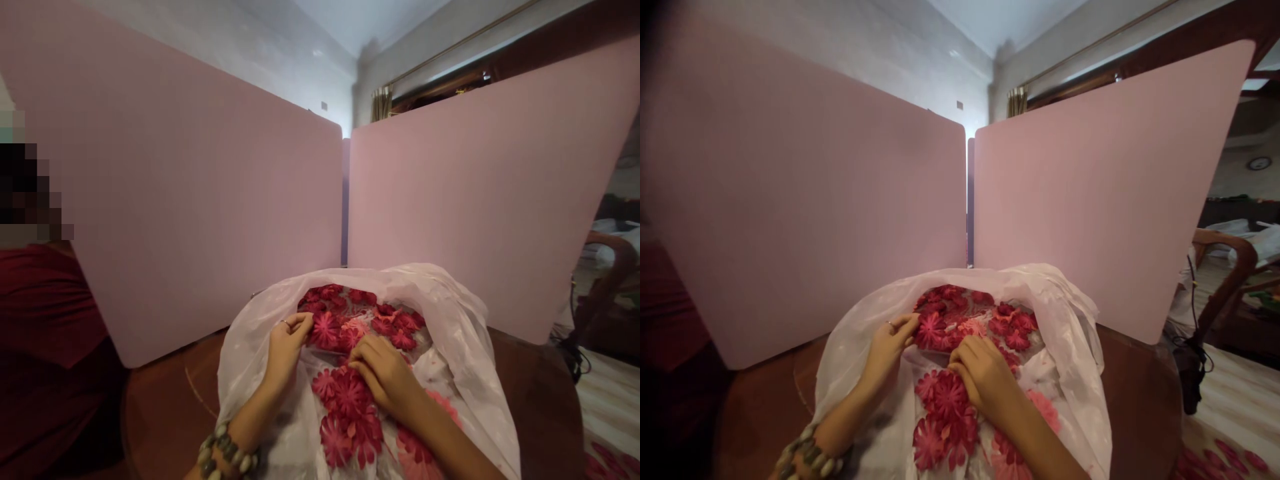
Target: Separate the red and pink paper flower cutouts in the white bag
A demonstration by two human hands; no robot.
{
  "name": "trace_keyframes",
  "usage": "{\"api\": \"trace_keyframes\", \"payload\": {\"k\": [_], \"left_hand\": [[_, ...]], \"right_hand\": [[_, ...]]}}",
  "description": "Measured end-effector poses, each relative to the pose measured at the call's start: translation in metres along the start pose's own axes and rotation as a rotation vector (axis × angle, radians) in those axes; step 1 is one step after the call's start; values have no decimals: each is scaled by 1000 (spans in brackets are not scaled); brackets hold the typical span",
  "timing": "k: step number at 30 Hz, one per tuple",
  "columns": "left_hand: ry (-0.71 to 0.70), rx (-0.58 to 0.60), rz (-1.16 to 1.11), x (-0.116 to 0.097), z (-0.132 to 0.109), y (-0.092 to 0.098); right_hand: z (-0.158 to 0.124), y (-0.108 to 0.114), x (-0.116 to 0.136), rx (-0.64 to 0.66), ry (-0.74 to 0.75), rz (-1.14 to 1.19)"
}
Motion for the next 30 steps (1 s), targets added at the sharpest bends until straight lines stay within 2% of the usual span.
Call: {"api": "trace_keyframes", "payload": {"k": [3,5,9,16,20,23,30], "left_hand": [[-62,86,70,-5,-8,-10],[-74,204,116,-4,-17,-22],[-87,369,147,-1,-31,-38],[13,431,67,3,-31,-43],[27,460,61,4,-30,-44],[42,431,67,4,-29,-41],[31,123,58,-1,-15,-17]], "right_hand": [[-1,5,-4,-100,-35,24],[-2,9,-7,-158,-47,13],[-3,9,-7,-170,-15,-26],[-5,10,-3,-208,26,-2],[-5,9,-5,-175,4,-2],[-4,7,-6,-129,-17,-1],[-1,-5,4,42,-1,13]]}}
Point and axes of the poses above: each hand's wrist, its own z-axis towards the middle knuckle, its own y-axis out of the back of the hand, x = y × z, the point moved 6 cm from there along z, towards the middle knuckle, and after that the axes turned 9 degrees about z, right-handed, at the moved point
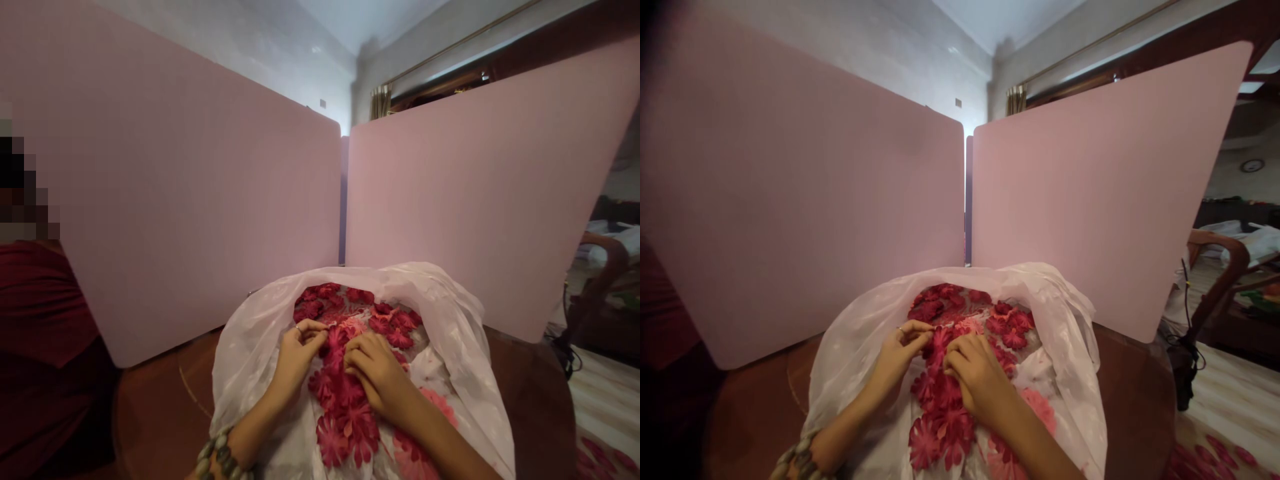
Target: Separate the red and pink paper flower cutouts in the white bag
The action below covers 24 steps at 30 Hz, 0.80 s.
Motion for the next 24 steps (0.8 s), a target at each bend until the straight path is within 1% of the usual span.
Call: {"api": "trace_keyframes", "payload": {"k": [2,4,6,9,13,16,20,24], "left_hand": [[5,-81,-38,0,5,9],[1,-132,-79,0,9,16],[-15,-158,-100,0,11,20],[-29,-170,-85,0,10,20],[-20,-140,-52,1,6,15],[-28,-106,-51,1,6,12],[-43,-64,-46,-2,5,8],[-44,48,-8,-6,-1,-2]], "right_hand": [[0,-2,3,34,3,14],[0,-3,4,49,-2,23],[0,-2,4,42,-8,26],[0,-1,-2,3,-33,50],[0,5,-14,-102,-112,103],[-2,9,-20,-170,-141,86],[-3,10,-23,-193,-156,83],[-3,10,-21,-206,-146,103]]}}
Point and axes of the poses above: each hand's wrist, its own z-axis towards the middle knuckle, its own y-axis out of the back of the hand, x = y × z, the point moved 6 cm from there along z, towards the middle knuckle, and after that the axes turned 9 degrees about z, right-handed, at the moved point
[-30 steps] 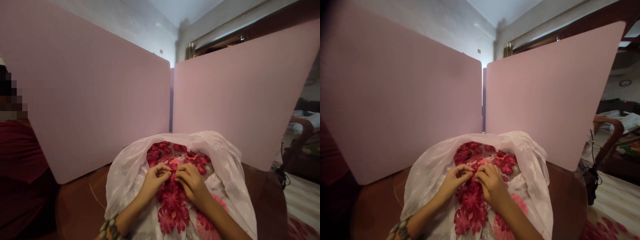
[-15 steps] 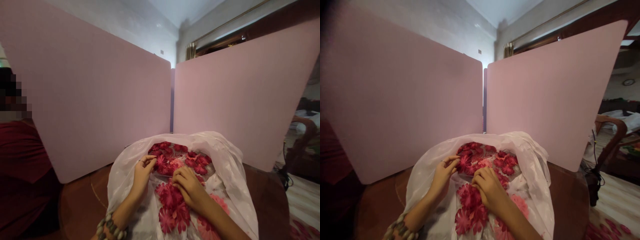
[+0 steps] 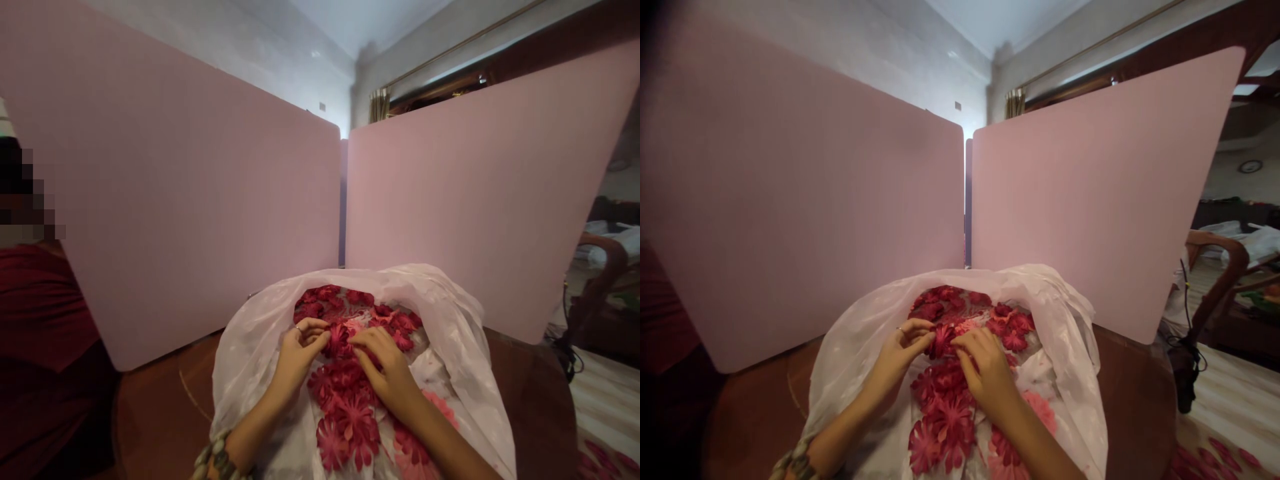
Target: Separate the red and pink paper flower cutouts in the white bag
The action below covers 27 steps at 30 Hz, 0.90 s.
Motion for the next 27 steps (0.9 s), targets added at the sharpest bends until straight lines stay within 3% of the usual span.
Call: {"api": "trace_keyframes", "payload": {"k": [9,17,27], "left_hand": [[32,217,-59,11,-8,-22],[127,220,-123,18,-8,-22],[169,230,-156,18,-12,-25]], "right_hand": [[-2,-1,7,2,59,-50],[-5,-4,23,23,308,-100],[-2,3,33,13,359,-171]]}}
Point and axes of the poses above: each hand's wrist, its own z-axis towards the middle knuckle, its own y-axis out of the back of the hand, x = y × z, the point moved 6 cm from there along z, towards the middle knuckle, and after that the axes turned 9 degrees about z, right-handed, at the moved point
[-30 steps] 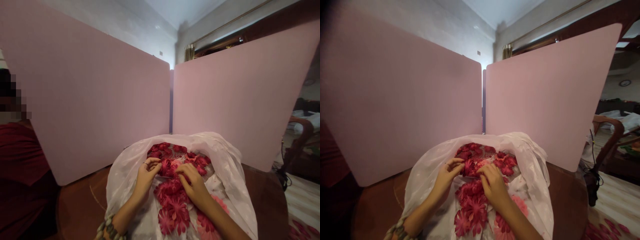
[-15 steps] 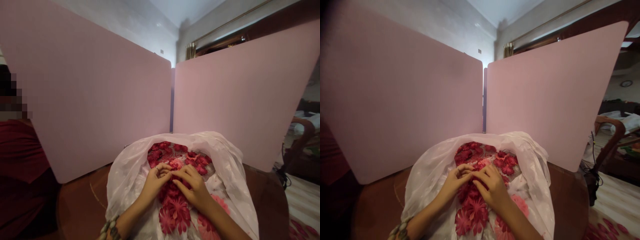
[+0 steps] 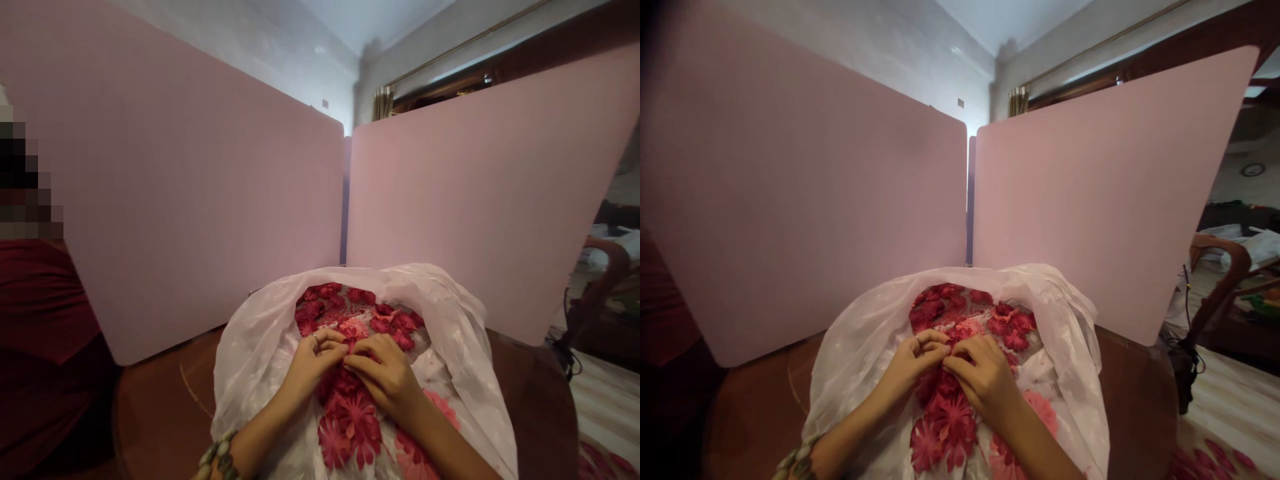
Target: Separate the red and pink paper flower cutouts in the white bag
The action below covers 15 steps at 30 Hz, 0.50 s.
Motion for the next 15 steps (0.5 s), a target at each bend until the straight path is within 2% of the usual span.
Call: {"api": "trace_keyframes", "payload": {"k": [11,15], "left_hand": [[-48,-29,33,-1,3,6],[-84,-116,17,-5,9,17]], "right_hand": [[-7,-11,-14,2,-139,136],[-5,-4,-15,-112,-191,223]]}}
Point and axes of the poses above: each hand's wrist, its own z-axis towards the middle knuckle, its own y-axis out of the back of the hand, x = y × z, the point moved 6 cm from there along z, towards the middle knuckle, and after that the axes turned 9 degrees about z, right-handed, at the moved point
